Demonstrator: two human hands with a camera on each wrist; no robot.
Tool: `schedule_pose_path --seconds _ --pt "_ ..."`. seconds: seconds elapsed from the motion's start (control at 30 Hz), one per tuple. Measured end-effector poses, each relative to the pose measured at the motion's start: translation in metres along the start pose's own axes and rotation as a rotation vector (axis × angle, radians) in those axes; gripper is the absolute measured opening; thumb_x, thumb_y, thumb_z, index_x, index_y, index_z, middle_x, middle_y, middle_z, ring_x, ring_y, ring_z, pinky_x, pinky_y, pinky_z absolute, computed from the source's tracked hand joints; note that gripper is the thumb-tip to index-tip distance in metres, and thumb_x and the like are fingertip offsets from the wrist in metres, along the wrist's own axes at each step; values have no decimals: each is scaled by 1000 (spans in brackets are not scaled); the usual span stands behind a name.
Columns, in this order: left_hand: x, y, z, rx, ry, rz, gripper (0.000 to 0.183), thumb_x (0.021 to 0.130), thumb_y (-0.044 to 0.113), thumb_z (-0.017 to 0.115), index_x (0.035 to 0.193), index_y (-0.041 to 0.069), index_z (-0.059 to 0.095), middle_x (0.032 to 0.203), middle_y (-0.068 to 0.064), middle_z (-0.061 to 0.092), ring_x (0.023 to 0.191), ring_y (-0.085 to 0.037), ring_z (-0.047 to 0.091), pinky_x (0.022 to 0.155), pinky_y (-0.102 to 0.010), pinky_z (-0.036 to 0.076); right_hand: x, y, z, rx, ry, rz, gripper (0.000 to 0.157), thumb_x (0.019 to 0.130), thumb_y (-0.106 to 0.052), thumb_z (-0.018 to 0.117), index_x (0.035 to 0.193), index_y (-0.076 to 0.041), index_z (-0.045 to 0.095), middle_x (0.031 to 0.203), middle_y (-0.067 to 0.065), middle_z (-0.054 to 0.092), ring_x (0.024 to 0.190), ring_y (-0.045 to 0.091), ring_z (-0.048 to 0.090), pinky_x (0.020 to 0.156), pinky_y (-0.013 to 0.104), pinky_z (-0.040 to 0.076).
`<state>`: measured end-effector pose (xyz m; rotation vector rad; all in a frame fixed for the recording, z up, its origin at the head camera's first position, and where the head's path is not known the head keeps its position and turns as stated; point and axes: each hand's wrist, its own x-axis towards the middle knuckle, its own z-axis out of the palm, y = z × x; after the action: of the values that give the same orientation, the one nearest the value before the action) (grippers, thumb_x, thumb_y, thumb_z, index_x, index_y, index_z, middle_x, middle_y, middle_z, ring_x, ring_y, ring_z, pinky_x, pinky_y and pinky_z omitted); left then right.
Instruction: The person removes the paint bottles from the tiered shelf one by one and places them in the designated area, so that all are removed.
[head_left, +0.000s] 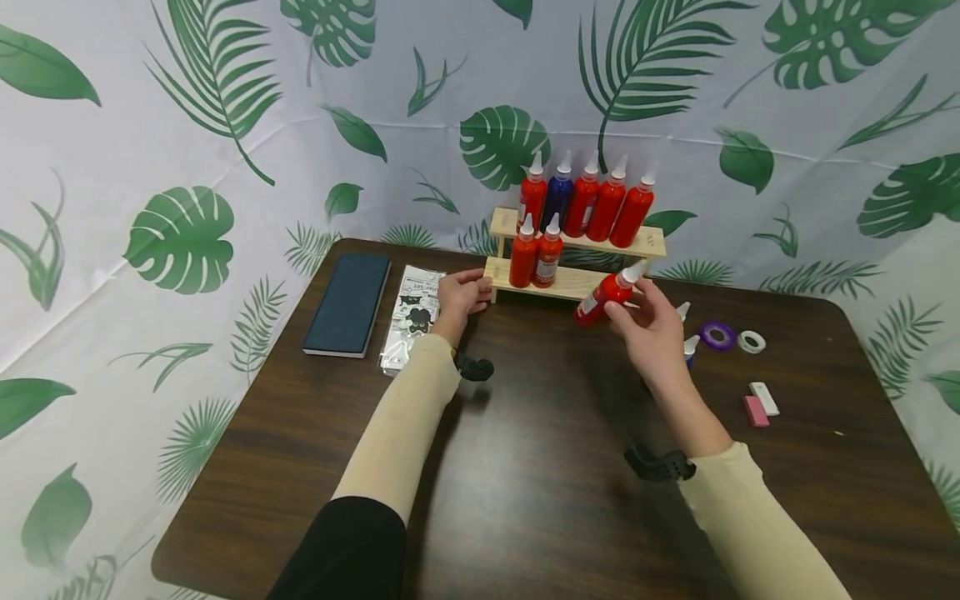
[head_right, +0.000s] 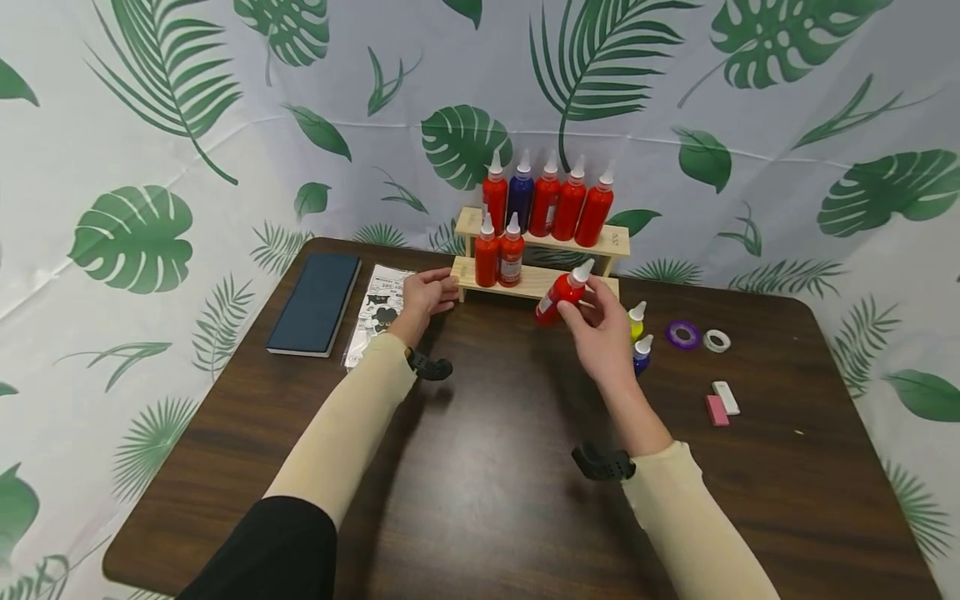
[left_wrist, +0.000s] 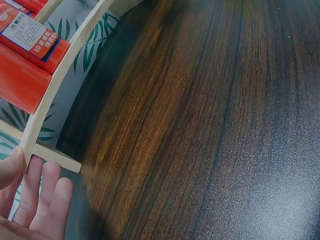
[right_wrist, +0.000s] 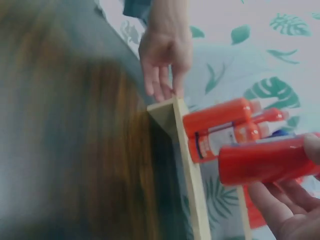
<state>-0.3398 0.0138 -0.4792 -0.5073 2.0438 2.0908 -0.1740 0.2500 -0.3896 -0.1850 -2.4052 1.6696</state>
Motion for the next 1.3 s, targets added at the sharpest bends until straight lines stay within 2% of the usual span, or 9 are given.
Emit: schedule_pose_path --seconds 0.13,0.23,0.37,0.47,0.67,0.83,1.17,1.23,1.3 --pt "1 1 0 -2 -2 -14 22 85 13 74 107 13 73 87 -8 74 85 -25 72 70 -35 59 -34 10 -16 -46 0 -18 55 93 -26 63 143 -15 43 137 17 52 109 24 60 75 17 54" --pt "2 1 0 -4 -3 -16 23 85 13 74 107 13 73 87 -8 74 85 -25 72 69 -34 59 -56 23 -26 -137 23 -26 54 93 -25 63 142 -12 44 135 17 54 109 26 59 77 14 52" --pt "2 -1 0 -8 4 -15 23 84 13 74 107 13 73 88 -8 74 87 -26 71 69 -35 59 -80 42 -38 -239 37 23 57 93 -31 63 143 -13 43 136 15 53 118 32 54 94 37 50" --pt "2 -2 0 -6 4 -14 22 85 14 74 107 13 74 88 -7 74 88 -26 71 70 -36 59 -91 58 -45 -257 57 67 59 93 -32 63 145 -12 41 138 16 51 121 36 51 98 55 43" --pt "0 -2 -1 -9 -7 -3 23 85 14 74 108 13 73 91 -8 74 87 -26 71 71 -36 59 -95 89 -57 -279 149 124 59 93 -28 63 144 -9 41 138 18 51 121 39 51 98 55 42" --pt "1 0 -1 -4 3 -10 22 85 15 74 107 14 74 90 -8 74 81 -22 72 67 -33 59 -93 97 -60 -269 220 129 55 92 -25 65 142 -11 45 135 14 54 120 34 53 100 52 43" --pt "2 0 0 -6 -3 -15 23 85 14 74 108 13 73 88 -7 74 84 -24 72 68 -34 59 -90 96 -64 -259 184 151 59 94 -29 61 146 -12 39 139 18 50 123 38 50 101 55 40" --pt "2 -1 0 -2 4 -15 23 85 14 74 108 13 73 88 -7 74 83 -23 72 67 -33 59 -91 93 -65 -282 205 153 60 94 -34 61 147 -16 39 139 15 51 122 35 51 101 49 43" --pt "3 0 1 -2 10 -18 23 85 14 74 107 14 74 89 -7 74 83 -23 72 65 -32 59 -93 86 -65 -315 283 94 59 91 -35 64 144 -20 43 135 11 55 118 31 55 96 35 49"
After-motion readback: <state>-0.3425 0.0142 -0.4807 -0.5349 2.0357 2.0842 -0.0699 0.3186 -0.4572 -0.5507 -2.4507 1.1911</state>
